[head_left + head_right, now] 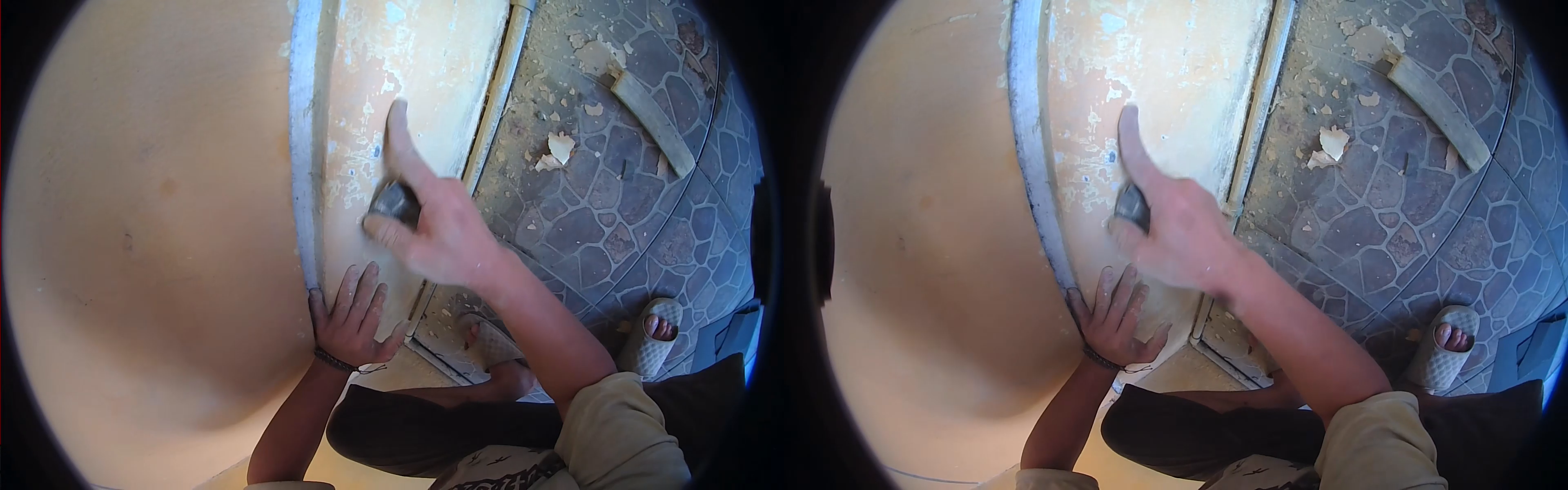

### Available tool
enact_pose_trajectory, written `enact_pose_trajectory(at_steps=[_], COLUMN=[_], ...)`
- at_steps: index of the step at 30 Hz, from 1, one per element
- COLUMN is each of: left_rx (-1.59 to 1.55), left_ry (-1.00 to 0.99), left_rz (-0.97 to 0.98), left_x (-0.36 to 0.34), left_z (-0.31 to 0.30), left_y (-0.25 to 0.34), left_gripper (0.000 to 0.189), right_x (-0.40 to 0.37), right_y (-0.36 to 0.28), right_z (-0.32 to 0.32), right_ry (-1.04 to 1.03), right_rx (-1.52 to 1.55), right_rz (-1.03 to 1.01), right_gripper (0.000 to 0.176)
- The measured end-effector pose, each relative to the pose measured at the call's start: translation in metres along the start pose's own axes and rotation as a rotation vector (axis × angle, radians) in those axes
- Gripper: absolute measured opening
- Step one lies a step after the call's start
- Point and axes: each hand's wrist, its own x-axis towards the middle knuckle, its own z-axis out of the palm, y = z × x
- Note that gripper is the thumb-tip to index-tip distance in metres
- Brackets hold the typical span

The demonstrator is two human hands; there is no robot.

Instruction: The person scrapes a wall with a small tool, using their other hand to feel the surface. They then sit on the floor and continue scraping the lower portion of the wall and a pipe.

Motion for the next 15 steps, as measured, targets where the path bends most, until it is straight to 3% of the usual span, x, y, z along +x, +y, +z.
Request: enact_pose_trajectory(at_steps=[6, 15], left_rx=[-0.005, -0.012], left_ry=[0.008, -0.026], left_rz=[0.023, 0.001], left_x=[-0.004, -0.008], left_z=[0.001, 0.004], left_y=[-0.003, -0.002], left_gripper=[0.052, 0.052], right_x=[-0.016, -0.036], right_y=[-0.009, -0.008], right_z=[0.008, 0.033], right_ry=[-0.139, -0.145], right_rx=[-0.081, -0.147], right_rz=[-0.073, -0.165], right_gripper=[0.095, 0.091])
